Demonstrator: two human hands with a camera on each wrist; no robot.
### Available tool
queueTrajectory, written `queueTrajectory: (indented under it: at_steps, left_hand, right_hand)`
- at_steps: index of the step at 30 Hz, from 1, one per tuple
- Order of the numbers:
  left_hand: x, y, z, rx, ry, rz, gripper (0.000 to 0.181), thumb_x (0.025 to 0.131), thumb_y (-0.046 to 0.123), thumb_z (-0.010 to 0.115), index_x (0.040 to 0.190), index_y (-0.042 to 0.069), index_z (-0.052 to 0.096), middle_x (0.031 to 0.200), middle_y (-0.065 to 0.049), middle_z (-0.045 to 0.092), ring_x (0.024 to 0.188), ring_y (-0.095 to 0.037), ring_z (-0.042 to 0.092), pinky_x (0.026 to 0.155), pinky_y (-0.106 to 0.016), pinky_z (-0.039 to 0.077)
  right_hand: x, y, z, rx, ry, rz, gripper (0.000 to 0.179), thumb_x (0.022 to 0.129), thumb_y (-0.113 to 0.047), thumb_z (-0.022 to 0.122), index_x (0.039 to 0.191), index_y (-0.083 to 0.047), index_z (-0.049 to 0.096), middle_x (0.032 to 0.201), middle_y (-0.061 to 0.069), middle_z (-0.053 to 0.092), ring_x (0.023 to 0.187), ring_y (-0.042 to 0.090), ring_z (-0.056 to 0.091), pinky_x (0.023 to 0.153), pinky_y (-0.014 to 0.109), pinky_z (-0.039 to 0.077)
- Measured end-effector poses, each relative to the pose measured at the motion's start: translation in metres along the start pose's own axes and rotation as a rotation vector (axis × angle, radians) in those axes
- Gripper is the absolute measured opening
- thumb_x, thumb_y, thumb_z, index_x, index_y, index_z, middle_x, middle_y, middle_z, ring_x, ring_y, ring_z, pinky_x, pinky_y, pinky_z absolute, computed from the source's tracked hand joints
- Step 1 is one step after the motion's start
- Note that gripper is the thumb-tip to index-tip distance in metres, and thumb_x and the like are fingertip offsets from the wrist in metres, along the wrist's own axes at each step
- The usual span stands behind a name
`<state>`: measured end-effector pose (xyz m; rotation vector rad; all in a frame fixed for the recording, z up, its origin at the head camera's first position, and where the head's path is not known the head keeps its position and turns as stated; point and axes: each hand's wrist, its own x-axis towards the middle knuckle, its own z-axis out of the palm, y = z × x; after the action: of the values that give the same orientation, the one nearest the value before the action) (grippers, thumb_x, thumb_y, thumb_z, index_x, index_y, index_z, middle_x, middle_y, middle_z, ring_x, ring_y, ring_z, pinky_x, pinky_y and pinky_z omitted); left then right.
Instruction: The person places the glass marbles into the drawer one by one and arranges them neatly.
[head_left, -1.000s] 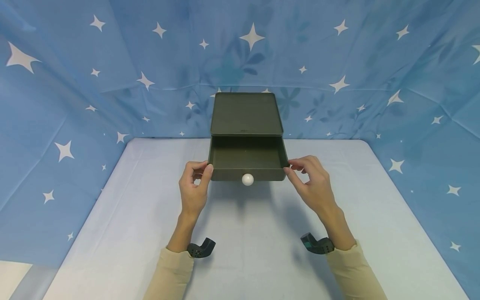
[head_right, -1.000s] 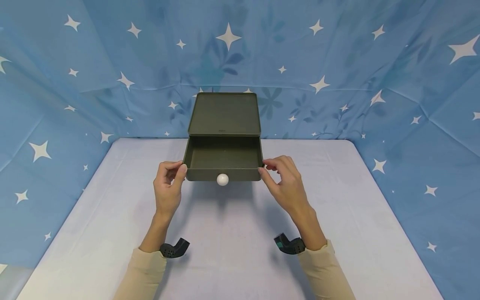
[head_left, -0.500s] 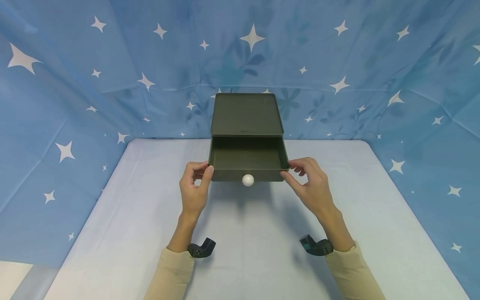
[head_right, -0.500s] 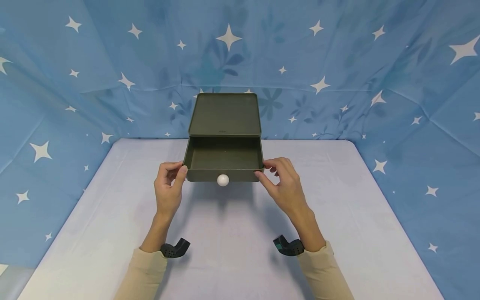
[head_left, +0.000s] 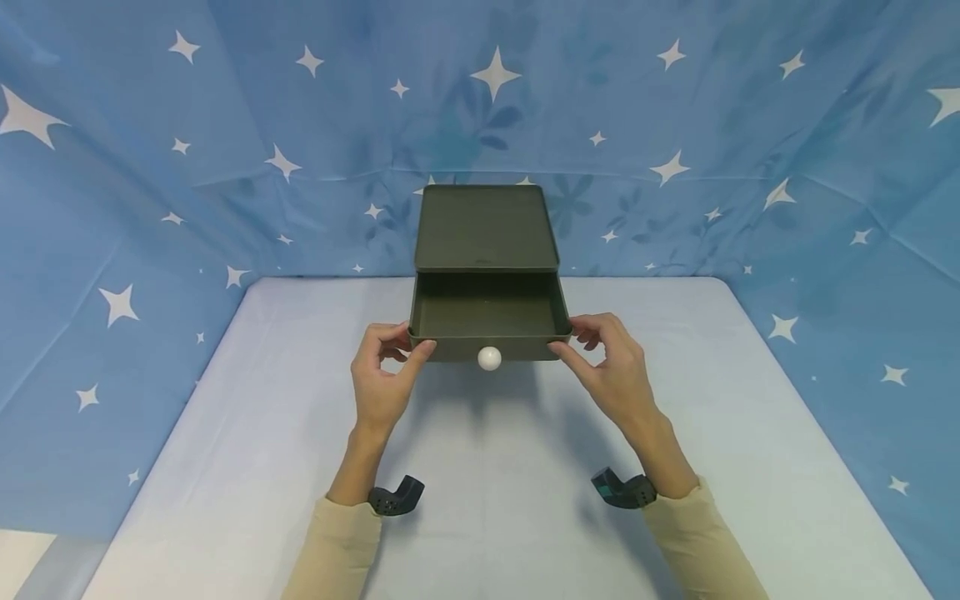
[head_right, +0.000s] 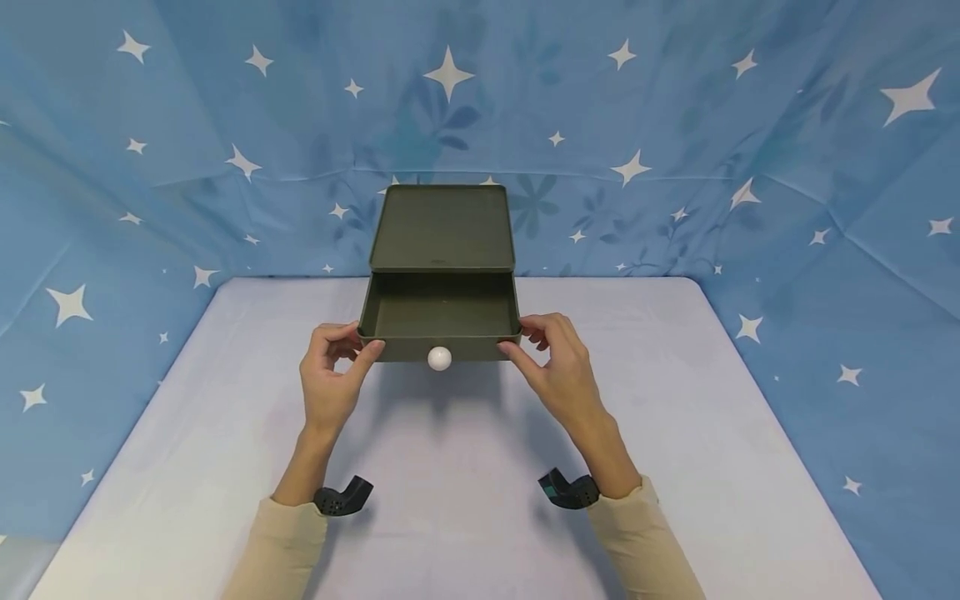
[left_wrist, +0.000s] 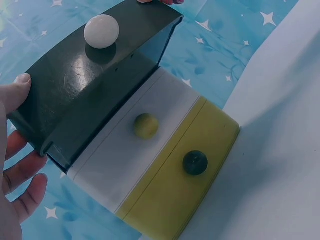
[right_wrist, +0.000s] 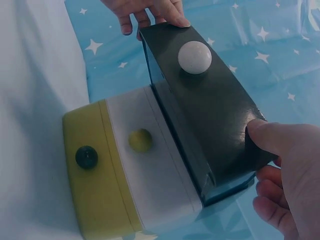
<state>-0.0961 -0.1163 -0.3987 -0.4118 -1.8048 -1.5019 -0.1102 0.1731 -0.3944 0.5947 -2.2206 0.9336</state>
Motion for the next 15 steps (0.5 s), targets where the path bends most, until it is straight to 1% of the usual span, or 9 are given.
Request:
queueTrajectory:
  at_steps: [4, 6, 7, 11, 15]
  left_hand:
    - [0.001, 0.0, 0.0, 0.014, 0.003, 0.013, 0.034, 0.074, -0.014, 0.077, 0.103, -0.016, 0.06, 0.089, -0.026, 0.063, 0.08, -0.017, 0.061, 0.07, -0.02, 0.047]
    - [0.0, -0.001, 0.001, 0.022, 0.004, 0.011, 0.035, 0.074, -0.014, 0.077, 0.104, -0.015, 0.059, 0.09, -0.026, 0.063, 0.081, -0.015, 0.06, 0.07, -0.02, 0.047]
    - [-0.001, -0.001, 0.002, 0.026, 0.006, 0.008, 0.036, 0.074, -0.014, 0.078, 0.104, -0.015, 0.059, 0.09, -0.027, 0.063, 0.082, -0.014, 0.06, 0.069, -0.024, 0.048]
    - [-0.005, 0.0, 0.003, 0.014, 0.028, -0.038, 0.038, 0.074, -0.014, 0.078, 0.107, -0.016, 0.059, 0.091, -0.027, 0.063, 0.082, -0.01, 0.06, 0.071, -0.021, 0.05]
    - [-0.012, -0.012, 0.005, -0.003, 0.071, -0.064, 0.037, 0.074, -0.013, 0.079, 0.107, -0.015, 0.06, 0.092, -0.027, 0.064, 0.083, -0.009, 0.061, 0.075, -0.014, 0.051]
  right_hand:
    - [0.0, -0.001, 0.002, -0.002, 0.021, 0.008, 0.048, 0.072, -0.009, 0.089, 0.112, 0.002, 0.065, 0.097, 0.013, 0.066, 0.084, 0.021, 0.059, 0.078, 0.012, 0.046]
    - [-0.001, -0.001, 0.003, 0.002, 0.026, 0.012, 0.049, 0.072, -0.01, 0.09, 0.112, 0.002, 0.065, 0.097, 0.013, 0.066, 0.085, 0.021, 0.059, 0.079, 0.012, 0.046]
    - [-0.001, -0.001, 0.003, 0.002, 0.027, 0.013, 0.049, 0.072, -0.011, 0.09, 0.112, 0.002, 0.064, 0.097, 0.013, 0.066, 0.085, 0.02, 0.059, 0.079, 0.012, 0.046]
    - [-0.002, -0.003, 0.006, -0.001, 0.033, 0.023, 0.048, 0.073, -0.013, 0.089, 0.112, 0.001, 0.063, 0.098, 0.012, 0.065, 0.085, 0.019, 0.06, 0.078, 0.015, 0.048]
    - [-0.004, -0.004, 0.009, -0.005, 0.049, 0.034, 0.048, 0.073, -0.012, 0.089, 0.111, 0.0, 0.063, 0.096, 0.012, 0.064, 0.083, 0.02, 0.061, 0.075, 0.018, 0.049]
